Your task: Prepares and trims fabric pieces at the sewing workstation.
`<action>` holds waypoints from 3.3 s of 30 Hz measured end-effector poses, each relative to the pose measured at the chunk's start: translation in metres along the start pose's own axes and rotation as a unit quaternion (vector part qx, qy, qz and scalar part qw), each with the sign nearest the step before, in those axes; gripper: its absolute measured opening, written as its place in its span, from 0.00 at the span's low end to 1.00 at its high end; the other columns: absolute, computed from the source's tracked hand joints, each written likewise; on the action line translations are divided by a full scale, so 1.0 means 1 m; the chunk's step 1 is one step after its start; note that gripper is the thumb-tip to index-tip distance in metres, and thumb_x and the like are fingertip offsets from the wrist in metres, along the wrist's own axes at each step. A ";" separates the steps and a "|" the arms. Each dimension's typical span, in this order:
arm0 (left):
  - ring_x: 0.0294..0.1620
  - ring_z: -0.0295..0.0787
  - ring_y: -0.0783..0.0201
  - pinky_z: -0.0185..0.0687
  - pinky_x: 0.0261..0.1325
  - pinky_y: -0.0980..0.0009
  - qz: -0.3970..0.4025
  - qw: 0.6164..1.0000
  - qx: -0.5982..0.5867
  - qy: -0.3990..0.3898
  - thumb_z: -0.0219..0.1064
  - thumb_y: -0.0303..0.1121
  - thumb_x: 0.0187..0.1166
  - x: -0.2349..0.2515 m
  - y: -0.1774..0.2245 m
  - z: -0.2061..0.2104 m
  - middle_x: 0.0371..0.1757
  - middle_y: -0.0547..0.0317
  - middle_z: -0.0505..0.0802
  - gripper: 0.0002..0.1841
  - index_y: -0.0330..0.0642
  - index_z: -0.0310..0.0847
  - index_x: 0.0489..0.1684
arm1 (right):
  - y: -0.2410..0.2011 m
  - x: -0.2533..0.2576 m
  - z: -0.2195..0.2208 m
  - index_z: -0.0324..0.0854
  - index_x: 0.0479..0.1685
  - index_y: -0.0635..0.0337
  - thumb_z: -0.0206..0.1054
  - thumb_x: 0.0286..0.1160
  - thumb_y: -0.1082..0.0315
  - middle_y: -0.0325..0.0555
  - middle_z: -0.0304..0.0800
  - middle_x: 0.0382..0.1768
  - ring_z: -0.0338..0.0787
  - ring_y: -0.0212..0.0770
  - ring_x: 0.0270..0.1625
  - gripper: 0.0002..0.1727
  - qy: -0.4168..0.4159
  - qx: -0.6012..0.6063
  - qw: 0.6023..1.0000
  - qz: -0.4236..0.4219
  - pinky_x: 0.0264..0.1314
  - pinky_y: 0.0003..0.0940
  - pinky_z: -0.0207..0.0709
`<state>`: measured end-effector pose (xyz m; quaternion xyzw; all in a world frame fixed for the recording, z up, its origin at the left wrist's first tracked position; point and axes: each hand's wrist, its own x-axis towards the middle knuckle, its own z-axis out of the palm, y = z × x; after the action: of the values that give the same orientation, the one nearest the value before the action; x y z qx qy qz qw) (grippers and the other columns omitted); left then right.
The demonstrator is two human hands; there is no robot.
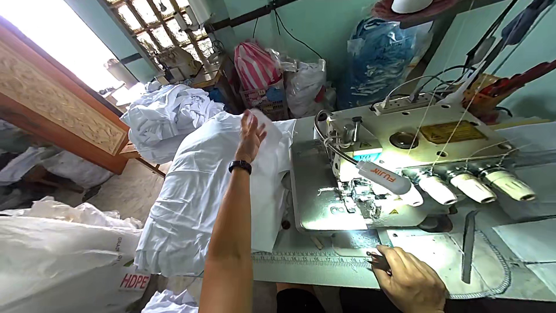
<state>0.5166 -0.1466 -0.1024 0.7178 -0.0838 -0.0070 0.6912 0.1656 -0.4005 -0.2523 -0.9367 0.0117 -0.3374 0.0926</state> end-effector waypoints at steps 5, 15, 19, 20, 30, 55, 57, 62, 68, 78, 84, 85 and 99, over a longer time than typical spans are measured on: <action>0.63 0.86 0.41 0.78 0.69 0.45 0.003 0.902 0.417 -0.117 0.67 0.38 0.84 -0.050 -0.015 -0.026 0.60 0.32 0.88 0.26 0.20 0.75 0.67 | -0.001 0.001 0.001 0.88 0.32 0.65 0.55 0.69 0.58 0.53 0.88 0.23 0.88 0.53 0.24 0.21 0.007 0.004 1.000 -0.002 0.23 0.45 0.75; 0.45 0.88 0.36 0.78 0.51 0.34 -0.080 0.755 0.629 -0.169 0.70 0.47 0.81 -0.139 0.060 -0.055 0.36 0.34 0.90 0.23 0.28 0.87 0.37 | -0.001 0.001 0.001 0.87 0.33 0.69 0.56 0.67 0.60 0.59 0.89 0.27 0.91 0.60 0.27 0.20 -0.010 0.024 1.000 0.004 0.24 0.51 0.76; 0.20 0.71 0.59 0.70 0.31 0.54 -0.009 0.832 0.524 -0.182 0.74 0.40 0.77 -0.147 0.054 -0.072 0.16 0.54 0.76 0.22 0.31 0.78 0.18 | -0.001 0.003 0.002 0.87 0.35 0.70 0.57 0.66 0.61 0.60 0.90 0.28 0.91 0.61 0.28 0.19 -0.014 0.034 0.999 0.004 0.26 0.52 0.76; 0.21 0.74 0.55 0.72 0.32 0.51 -0.008 0.814 0.547 -0.195 0.74 0.39 0.77 -0.157 0.057 -0.068 0.17 0.51 0.78 0.21 0.30 0.80 0.20 | -0.001 0.003 0.002 0.87 0.34 0.70 0.57 0.66 0.62 0.60 0.89 0.28 0.91 0.60 0.28 0.19 -0.014 0.034 0.999 0.002 0.25 0.52 0.76; 0.44 0.88 0.39 0.77 0.46 0.38 -0.189 0.725 0.605 -0.270 0.67 0.36 0.78 -0.277 0.110 -0.019 0.35 0.37 0.89 0.15 0.28 0.85 0.33 | -0.002 0.008 -0.003 0.86 0.35 0.74 0.61 0.65 0.66 0.66 0.90 0.30 0.92 0.67 0.30 0.16 -0.036 0.069 0.997 0.000 0.29 0.59 0.79; 0.57 0.88 0.31 0.80 0.55 0.32 -0.152 0.737 0.656 0.049 0.74 0.33 0.76 -0.248 0.109 -0.058 0.57 0.31 0.90 0.18 0.30 0.84 0.59 | -0.055 0.112 -0.080 0.88 0.40 0.79 0.63 0.62 0.80 0.68 0.89 0.26 0.89 0.66 0.24 0.12 -0.090 0.277 0.954 -0.069 0.27 0.61 0.77; 0.48 0.91 0.29 0.82 0.46 0.32 -0.028 0.730 0.669 0.134 0.68 0.28 0.79 -0.256 0.127 -0.046 0.46 0.29 0.91 0.12 0.28 0.84 0.53 | -0.070 0.103 -0.082 0.89 0.39 0.73 0.65 0.62 0.76 0.61 0.89 0.23 0.91 0.60 0.22 0.11 -0.084 0.261 0.956 -0.102 0.22 0.57 0.80; 0.66 0.85 0.35 0.69 0.70 0.36 0.319 0.739 0.571 0.158 0.65 0.18 0.71 -0.196 0.134 0.011 0.54 0.37 0.93 0.09 0.28 0.86 0.46 | -0.061 0.061 -0.067 0.83 0.23 0.59 0.64 0.64 0.67 0.39 0.76 0.11 0.75 0.31 0.14 0.07 -0.204 0.451 0.857 -0.143 0.16 0.25 0.68; 0.23 0.79 0.58 0.72 0.27 0.62 0.273 0.898 0.328 -0.108 0.60 0.15 0.67 -0.171 0.034 0.085 0.23 0.47 0.83 0.05 0.32 0.74 0.23 | 0.004 0.024 -0.071 0.82 0.25 0.64 0.62 0.72 0.73 0.33 0.74 0.15 0.70 0.18 0.18 0.09 -0.445 0.509 0.726 0.121 0.23 0.17 0.65; 0.28 0.86 0.47 0.76 0.31 0.44 0.122 0.890 0.409 -0.162 0.74 0.32 0.73 -0.177 0.033 0.082 0.28 0.46 0.89 0.06 0.39 0.87 0.31 | 0.002 0.014 -0.059 0.78 0.23 0.58 0.61 0.74 0.75 0.24 0.72 0.13 0.70 0.13 0.16 0.10 -0.479 0.571 0.641 0.188 0.22 0.13 0.66; 0.52 0.89 0.38 0.79 0.54 0.35 0.121 0.883 0.433 -0.134 0.76 0.32 0.73 -0.169 0.040 0.090 0.49 0.38 0.92 0.13 0.35 0.87 0.49 | -0.009 0.016 -0.062 0.82 0.31 0.59 0.66 0.79 0.63 0.26 0.75 0.17 0.73 0.15 0.19 0.11 -0.406 0.580 0.670 0.223 0.25 0.13 0.68; 0.56 0.86 0.37 0.77 0.57 0.35 0.156 0.877 0.434 -0.133 0.74 0.32 0.76 -0.180 0.041 0.085 0.55 0.36 0.89 0.14 0.33 0.84 0.54 | 0.001 0.016 -0.066 0.83 0.33 0.62 0.68 0.81 0.59 0.30 0.74 0.18 0.71 0.18 0.20 0.15 -0.424 0.547 0.695 0.192 0.26 0.15 0.66; 0.59 0.82 0.32 0.69 0.63 0.47 0.337 0.801 0.489 -0.076 0.57 0.49 0.82 -0.261 -0.017 0.101 0.59 0.26 0.88 0.28 0.35 0.87 0.65 | 0.109 0.026 -0.135 0.91 0.45 0.68 0.64 0.85 0.61 0.59 0.93 0.40 0.92 0.56 0.47 0.17 -0.234 0.187 0.885 0.356 0.56 0.60 0.81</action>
<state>0.2482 -0.2120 -0.1512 0.8841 -0.3653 0.2140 0.1979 0.1045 -0.5317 -0.1543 -0.8867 0.2593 -0.0489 0.3797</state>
